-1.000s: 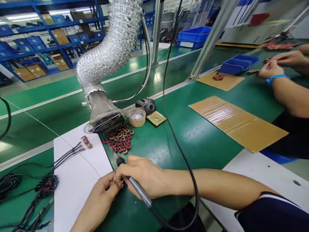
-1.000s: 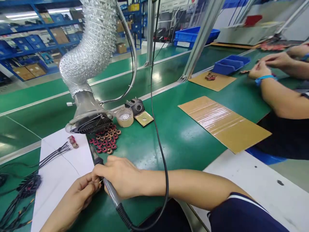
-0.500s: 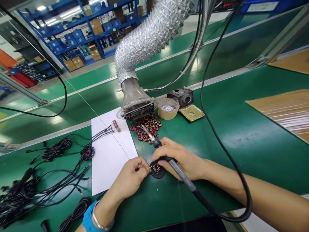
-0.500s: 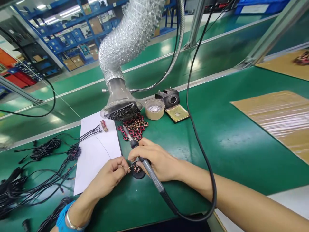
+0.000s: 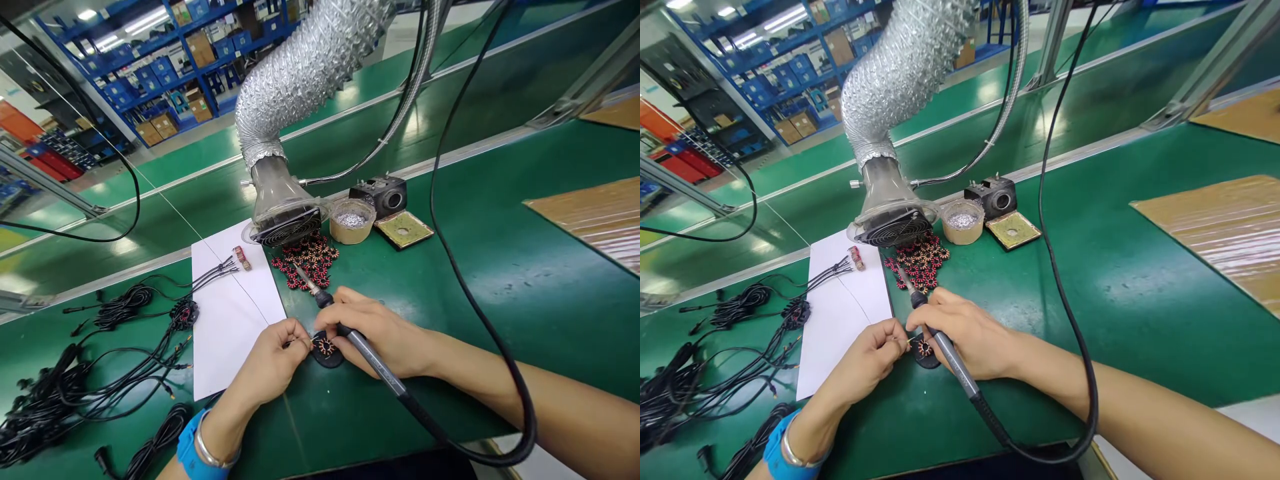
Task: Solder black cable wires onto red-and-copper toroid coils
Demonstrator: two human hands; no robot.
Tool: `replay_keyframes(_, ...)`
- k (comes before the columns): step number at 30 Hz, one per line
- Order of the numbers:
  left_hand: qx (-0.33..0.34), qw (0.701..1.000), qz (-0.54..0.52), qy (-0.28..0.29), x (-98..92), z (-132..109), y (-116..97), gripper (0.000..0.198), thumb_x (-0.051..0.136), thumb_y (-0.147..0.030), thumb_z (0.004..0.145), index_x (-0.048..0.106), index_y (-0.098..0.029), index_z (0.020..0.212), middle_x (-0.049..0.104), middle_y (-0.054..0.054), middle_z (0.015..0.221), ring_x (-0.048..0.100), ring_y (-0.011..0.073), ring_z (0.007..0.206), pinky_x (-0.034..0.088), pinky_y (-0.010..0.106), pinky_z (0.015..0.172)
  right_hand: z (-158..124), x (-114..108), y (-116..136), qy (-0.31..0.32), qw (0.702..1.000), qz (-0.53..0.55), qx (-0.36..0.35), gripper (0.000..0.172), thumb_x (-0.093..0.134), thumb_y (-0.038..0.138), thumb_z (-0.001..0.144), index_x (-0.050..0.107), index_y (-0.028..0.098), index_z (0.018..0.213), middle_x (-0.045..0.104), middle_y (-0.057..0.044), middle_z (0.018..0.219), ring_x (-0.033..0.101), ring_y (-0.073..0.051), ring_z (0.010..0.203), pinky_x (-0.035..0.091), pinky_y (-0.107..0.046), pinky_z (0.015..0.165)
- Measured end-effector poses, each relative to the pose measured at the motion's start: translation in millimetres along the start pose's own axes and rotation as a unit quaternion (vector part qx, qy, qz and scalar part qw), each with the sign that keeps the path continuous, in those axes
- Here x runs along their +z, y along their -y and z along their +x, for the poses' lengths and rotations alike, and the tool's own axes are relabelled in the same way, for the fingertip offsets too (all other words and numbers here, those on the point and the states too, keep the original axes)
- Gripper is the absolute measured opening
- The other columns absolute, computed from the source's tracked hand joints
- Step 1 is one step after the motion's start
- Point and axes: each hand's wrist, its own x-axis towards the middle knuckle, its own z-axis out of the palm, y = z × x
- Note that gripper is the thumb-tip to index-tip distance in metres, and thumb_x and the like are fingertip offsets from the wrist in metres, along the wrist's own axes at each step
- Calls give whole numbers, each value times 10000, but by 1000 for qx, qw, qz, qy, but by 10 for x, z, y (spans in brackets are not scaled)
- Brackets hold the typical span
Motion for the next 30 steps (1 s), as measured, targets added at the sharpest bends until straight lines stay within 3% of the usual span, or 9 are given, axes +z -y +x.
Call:
replay_keyframes(7,0,1000,-6,6,-13,18,3,97,477,-217,822,480,-174,735,332,-92,576,220,47,450,189,200,465,-20,52,26,-20,1000,6,8,399,519,20,706,529,164,1078,604,-35,828,431,-184,761,406,-307,683)
replay_keyframes(13,4,1000,-16,21,-31,29,15,149,504,-265,838,457,-174,731,319,-92,587,207,45,455,180,202,460,21,159,13,-2,998,56,18,387,500,-7,753,543,183,1088,621,-30,854,454,-176,773,423,-288,676)
replay_keyframes(19,7,1000,-11,19,-20,20,-3,117,503,-249,799,461,-176,716,311,-97,559,210,50,446,172,209,452,41,82,26,-20,998,49,23,368,523,-1,759,562,162,1086,610,-35,846,477,-174,797,444,-282,692)
replay_keyframes(26,-8,1000,-1,15,0,31,-50,91,485,-248,767,499,-172,719,341,-93,545,236,49,432,174,211,445,-92,-134,253,-133,990,-6,36,354,498,147,923,543,186,1272,647,-33,835,546,-155,710,456,-289,654)
replay_keyframes(30,-24,999,-10,20,-8,43,-81,97,485,-258,751,498,-172,708,345,-95,543,218,38,407,157,215,435,-176,-187,358,-186,980,37,66,258,521,178,873,640,212,1099,641,-23,789,528,-141,616,427,-273,559)
